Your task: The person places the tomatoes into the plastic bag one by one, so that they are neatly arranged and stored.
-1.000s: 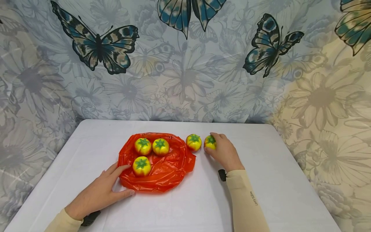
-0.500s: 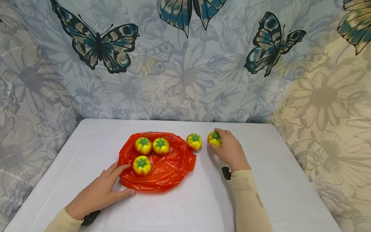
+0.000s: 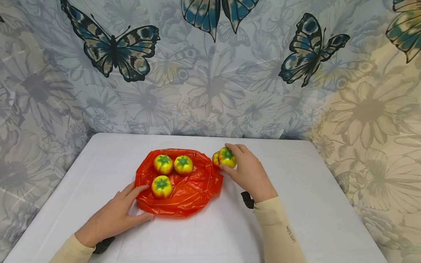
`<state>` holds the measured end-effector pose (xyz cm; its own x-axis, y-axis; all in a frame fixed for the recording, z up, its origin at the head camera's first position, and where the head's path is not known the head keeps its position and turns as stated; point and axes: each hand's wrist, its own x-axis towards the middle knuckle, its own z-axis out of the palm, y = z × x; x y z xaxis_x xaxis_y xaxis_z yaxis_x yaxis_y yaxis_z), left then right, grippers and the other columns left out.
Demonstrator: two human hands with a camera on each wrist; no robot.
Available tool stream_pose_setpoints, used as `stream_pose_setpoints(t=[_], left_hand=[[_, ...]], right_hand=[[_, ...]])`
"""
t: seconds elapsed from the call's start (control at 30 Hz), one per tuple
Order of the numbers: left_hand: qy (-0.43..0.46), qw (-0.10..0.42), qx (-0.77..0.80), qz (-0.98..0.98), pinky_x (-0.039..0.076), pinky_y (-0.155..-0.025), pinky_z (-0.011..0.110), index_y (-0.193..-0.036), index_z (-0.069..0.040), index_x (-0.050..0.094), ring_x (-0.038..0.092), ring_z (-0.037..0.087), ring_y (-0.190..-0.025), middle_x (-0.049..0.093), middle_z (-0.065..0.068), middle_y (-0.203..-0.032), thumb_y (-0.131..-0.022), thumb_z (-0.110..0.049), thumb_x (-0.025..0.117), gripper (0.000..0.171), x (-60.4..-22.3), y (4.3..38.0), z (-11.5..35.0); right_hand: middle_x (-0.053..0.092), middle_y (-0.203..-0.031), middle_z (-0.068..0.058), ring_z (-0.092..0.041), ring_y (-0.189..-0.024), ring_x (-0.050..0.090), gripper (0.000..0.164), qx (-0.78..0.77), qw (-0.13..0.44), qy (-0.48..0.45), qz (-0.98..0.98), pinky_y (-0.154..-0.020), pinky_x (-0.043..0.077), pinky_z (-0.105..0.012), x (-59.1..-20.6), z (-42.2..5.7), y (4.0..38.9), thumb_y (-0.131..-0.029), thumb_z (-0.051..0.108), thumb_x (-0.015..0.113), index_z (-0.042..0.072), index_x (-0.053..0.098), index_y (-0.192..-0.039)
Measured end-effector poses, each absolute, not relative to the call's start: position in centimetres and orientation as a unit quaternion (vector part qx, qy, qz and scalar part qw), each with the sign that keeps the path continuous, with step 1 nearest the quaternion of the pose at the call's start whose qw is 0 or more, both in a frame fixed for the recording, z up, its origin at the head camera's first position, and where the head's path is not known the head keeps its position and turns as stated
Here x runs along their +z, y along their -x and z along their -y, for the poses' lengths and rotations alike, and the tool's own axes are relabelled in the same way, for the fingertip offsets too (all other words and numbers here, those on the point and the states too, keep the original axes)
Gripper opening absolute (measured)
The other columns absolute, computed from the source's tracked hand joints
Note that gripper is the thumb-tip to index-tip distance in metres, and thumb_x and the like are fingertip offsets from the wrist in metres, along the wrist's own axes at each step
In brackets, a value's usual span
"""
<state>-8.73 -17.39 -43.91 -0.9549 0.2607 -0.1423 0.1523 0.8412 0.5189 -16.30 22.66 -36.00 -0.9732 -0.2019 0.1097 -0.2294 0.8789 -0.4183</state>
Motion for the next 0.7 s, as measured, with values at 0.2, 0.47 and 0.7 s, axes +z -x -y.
stream_pose_setpoints(t=[0.2,0.47,0.7], left_hand=[[-0.107,0.101,0.266,-0.953,0.026,-0.12,0.085,-0.158,-0.016,0.053,0.048,0.042,-0.154,0.042,0.018,-0.169,-0.081,-0.085,0.073,0.105,-44.0,8.7,17.5],[-0.106,0.101,0.268,-0.952,0.026,-0.12,0.084,-0.158,-0.016,0.053,0.049,0.041,-0.153,0.043,0.018,-0.168,-0.081,-0.085,0.073,0.105,-44.2,8.8,17.8],[-0.112,0.098,0.275,-0.95,0.024,-0.122,0.082,-0.158,-0.015,0.053,0.045,0.043,-0.156,0.042,0.019,-0.169,-0.082,-0.083,0.074,0.104,-44.1,8.8,17.8]], right_hand=[[0.059,-0.154,-0.011,-0.035,-0.134,0.065,0.071,0.218,0.031,-0.166,0.961,-0.11,0.057,-0.057,-36.0,-19.6,15.3,-0.096,0.035,0.084,0.015,0.054,-0.157],[0.063,-0.143,-0.003,-0.025,-0.125,0.068,0.072,0.22,0.017,-0.201,0.954,-0.106,0.061,-0.05,-37.0,-17.0,14.6,-0.093,0.036,0.087,0.019,0.057,-0.156],[0.061,-0.153,-0.007,-0.027,-0.134,0.066,0.073,0.217,-0.023,-0.217,0.951,-0.109,0.06,-0.05,-37.6,-14.4,14.1,-0.093,0.039,0.087,0.02,0.056,-0.157]])
